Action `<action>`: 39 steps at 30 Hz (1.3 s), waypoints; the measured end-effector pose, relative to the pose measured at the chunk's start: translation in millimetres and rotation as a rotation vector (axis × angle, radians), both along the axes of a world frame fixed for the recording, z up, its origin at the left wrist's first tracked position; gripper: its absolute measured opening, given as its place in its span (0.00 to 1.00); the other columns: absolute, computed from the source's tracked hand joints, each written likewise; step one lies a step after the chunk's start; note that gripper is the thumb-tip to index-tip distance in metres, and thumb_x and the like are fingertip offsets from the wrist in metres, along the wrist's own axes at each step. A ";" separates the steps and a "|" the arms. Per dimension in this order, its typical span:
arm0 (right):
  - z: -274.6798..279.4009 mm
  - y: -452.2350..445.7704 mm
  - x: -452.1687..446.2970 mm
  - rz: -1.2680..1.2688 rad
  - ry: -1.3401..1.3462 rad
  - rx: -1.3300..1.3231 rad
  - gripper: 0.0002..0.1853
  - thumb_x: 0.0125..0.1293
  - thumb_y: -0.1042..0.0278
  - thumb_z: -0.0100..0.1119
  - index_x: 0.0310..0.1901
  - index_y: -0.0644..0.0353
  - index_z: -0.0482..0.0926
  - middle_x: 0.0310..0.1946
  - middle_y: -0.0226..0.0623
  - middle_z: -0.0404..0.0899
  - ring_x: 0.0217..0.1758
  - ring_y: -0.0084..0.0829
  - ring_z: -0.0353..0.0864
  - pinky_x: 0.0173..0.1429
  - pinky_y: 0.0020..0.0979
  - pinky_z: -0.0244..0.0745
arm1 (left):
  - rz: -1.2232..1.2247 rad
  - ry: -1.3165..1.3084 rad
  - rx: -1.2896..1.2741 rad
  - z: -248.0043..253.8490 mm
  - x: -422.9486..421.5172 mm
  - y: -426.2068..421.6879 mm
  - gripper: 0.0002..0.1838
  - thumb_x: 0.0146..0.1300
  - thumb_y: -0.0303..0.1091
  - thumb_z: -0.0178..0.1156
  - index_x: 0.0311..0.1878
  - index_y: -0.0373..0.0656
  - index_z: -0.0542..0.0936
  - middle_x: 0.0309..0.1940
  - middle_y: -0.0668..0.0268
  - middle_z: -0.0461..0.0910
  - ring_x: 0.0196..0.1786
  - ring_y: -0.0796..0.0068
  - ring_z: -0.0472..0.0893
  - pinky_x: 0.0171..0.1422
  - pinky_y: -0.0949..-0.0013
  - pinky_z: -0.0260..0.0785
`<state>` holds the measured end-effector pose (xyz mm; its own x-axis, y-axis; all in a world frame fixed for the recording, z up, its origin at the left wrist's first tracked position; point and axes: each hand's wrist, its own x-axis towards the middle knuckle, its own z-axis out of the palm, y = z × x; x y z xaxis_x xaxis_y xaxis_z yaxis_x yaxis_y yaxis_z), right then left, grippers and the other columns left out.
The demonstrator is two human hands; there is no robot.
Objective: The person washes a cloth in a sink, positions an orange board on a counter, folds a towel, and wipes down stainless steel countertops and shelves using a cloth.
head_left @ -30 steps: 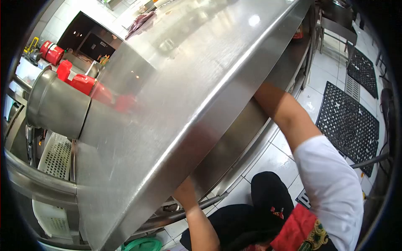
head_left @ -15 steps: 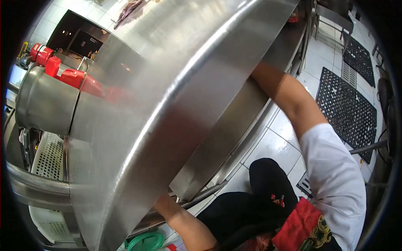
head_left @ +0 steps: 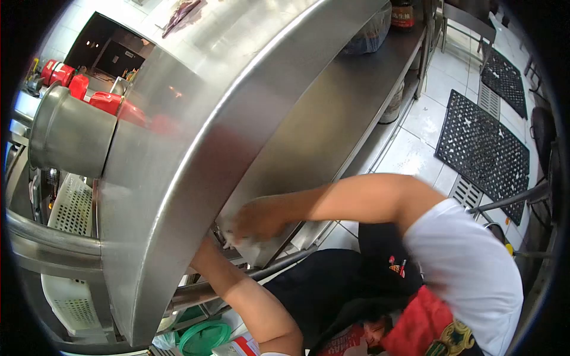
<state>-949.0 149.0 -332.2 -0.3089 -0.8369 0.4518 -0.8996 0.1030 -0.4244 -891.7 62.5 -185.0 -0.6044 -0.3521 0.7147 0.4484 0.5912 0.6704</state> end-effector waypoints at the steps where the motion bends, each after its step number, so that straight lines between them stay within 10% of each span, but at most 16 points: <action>1: -2.8 45.7 9.9 -0.034 0.106 -0.123 0.27 0.52 0.71 0.62 0.58 0.51 0.77 0.59 0.41 0.75 0.60 0.42 0.76 0.63 0.41 0.70 | -0.011 0.000 0.010 0.2 1.2 1.2 0.17 0.55 0.31 0.71 0.43 0.35 0.76 0.56 0.57 0.70 0.59 0.64 0.70 0.61 0.64 0.65; 3: 35.9 158.0 15.8 -0.506 -0.597 -0.188 0.24 0.56 0.71 0.58 0.57 0.57 0.77 0.58 0.47 0.74 0.62 0.46 0.72 0.66 0.44 0.67 | -0.019 -0.002 0.028 1.4 2.6 2.0 0.17 0.55 0.31 0.71 0.43 0.35 0.76 0.56 0.57 0.70 0.59 0.64 0.71 0.61 0.64 0.66; 4: 9.1 201.7 -20.7 -0.843 0.149 -0.017 0.25 0.53 0.70 0.63 0.56 0.56 0.77 0.54 0.48 0.78 0.53 0.44 0.80 0.53 0.40 0.78 | -0.021 -0.002 0.034 1.7 2.2 1.4 0.17 0.55 0.31 0.71 0.43 0.35 0.76 0.55 0.57 0.70 0.58 0.64 0.71 0.61 0.64 0.66; 5: 15.0 245.6 -47.0 -1.094 -0.187 -0.018 0.18 0.56 0.66 0.60 0.49 0.61 0.81 0.43 0.51 0.82 0.51 0.46 0.80 0.54 0.43 0.74 | -0.021 -0.001 0.045 2.2 2.4 1.4 0.18 0.55 0.32 0.71 0.44 0.35 0.76 0.55 0.57 0.71 0.58 0.64 0.71 0.61 0.64 0.66; 6: 22.6 267.5 -71.2 -1.339 -0.245 0.088 0.22 0.52 0.64 0.67 0.52 0.55 0.80 0.59 0.43 0.75 0.56 0.42 0.79 0.60 0.42 0.74 | -0.026 -0.001 0.048 2.7 1.6 1.1 0.18 0.55 0.32 0.71 0.44 0.35 0.76 0.55 0.57 0.71 0.58 0.64 0.71 0.60 0.64 0.66; 11: -9.9 115.6 -165.0 -1.079 -0.074 -0.005 0.22 0.53 0.62 0.66 0.51 0.55 0.80 0.58 0.45 0.76 0.59 0.41 0.77 0.63 0.43 0.71 | -0.060 0.003 0.068 2.4 2.3 -3.4 0.18 0.55 0.32 0.71 0.45 0.34 0.77 0.55 0.57 0.72 0.57 0.65 0.72 0.60 0.64 0.67; 17: -3.1 -165.6 -46.0 -0.248 -0.185 0.137 0.22 0.54 0.62 0.65 0.52 0.56 0.80 0.55 0.45 0.77 0.58 0.42 0.77 0.61 0.44 0.72 | -0.061 0.013 0.058 3.8 7.6 -9.9 0.19 0.56 0.33 0.70 0.47 0.33 0.77 0.54 0.57 0.73 0.56 0.65 0.73 0.59 0.64 0.68; 20: -8.1 -98.5 -51.4 -0.155 -0.171 0.073 0.22 0.54 0.62 0.64 0.52 0.56 0.80 0.53 0.45 0.78 0.57 0.43 0.77 0.60 0.44 0.72 | -0.074 -0.024 0.102 5.7 8.3 -5.2 0.20 0.56 0.33 0.70 0.48 0.33 0.77 0.54 0.57 0.74 0.55 0.66 0.74 0.58 0.64 0.69; 28: 29.5 278.8 -79.8 -1.454 -0.140 0.056 0.15 0.55 0.68 0.62 0.46 0.57 0.81 0.50 0.43 0.79 0.55 0.42 0.77 0.58 0.43 0.71 | -0.174 -0.041 0.149 18.2 17.7 31.4 0.21 0.57 0.34 0.70 0.50 0.32 0.78 0.53 0.56 0.76 0.54 0.66 0.75 0.57 0.64 0.70; 31: -23.5 178.6 -70.5 -1.004 0.179 -0.139 0.18 0.57 0.67 0.60 0.50 0.57 0.78 0.49 0.46 0.78 0.53 0.45 0.77 0.58 0.42 0.70 | -0.264 -0.095 0.161 14.4 -0.8 43.6 0.25 0.54 0.37 0.73 0.51 0.32 0.78 0.55 0.56 0.74 0.55 0.67 0.74 0.58 0.64 0.70; 35: 22.3 21.2 68.8 -0.419 -0.228 0.219 0.16 0.56 0.67 0.56 0.46 0.59 0.83 0.50 0.45 0.81 0.53 0.44 0.81 0.55 0.44 0.77 | -0.371 -0.054 0.043 3.5 -43.0 68.6 0.22 0.52 0.41 0.75 0.41 0.35 0.79 0.53 0.58 0.71 0.54 0.66 0.71 0.56 0.64 0.70; 38: -26.7 85.4 91.9 -0.589 0.205 -0.329 0.16 0.53 0.66 0.59 0.45 0.60 0.83 0.49 0.44 0.82 0.53 0.42 0.82 0.53 0.42 0.78 | -0.473 -0.017 0.054 -5.6 -61.7 96.0 0.22 0.51 0.44 0.76 0.37 0.37 0.78 0.51 0.58 0.71 0.54 0.65 0.70 0.59 0.63 0.68; 39: -36.2 137.0 79.0 -0.854 0.190 -0.153 0.19 0.49 0.64 0.64 0.44 0.63 0.83 0.46 0.47 0.82 0.53 0.44 0.81 0.54 0.44 0.76 | -0.511 0.016 0.059 -12.7 -71.2 104.6 0.22 0.50 0.44 0.76 0.37 0.37 0.78 0.51 0.57 0.71 0.55 0.64 0.70 0.60 0.61 0.67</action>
<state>-870.0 286.0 -368.5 -0.7086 -0.2809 0.6473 -0.5982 0.7257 -0.3399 -962.9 167.1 -197.7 -0.6986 -0.0548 0.7134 0.6809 0.2555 0.6864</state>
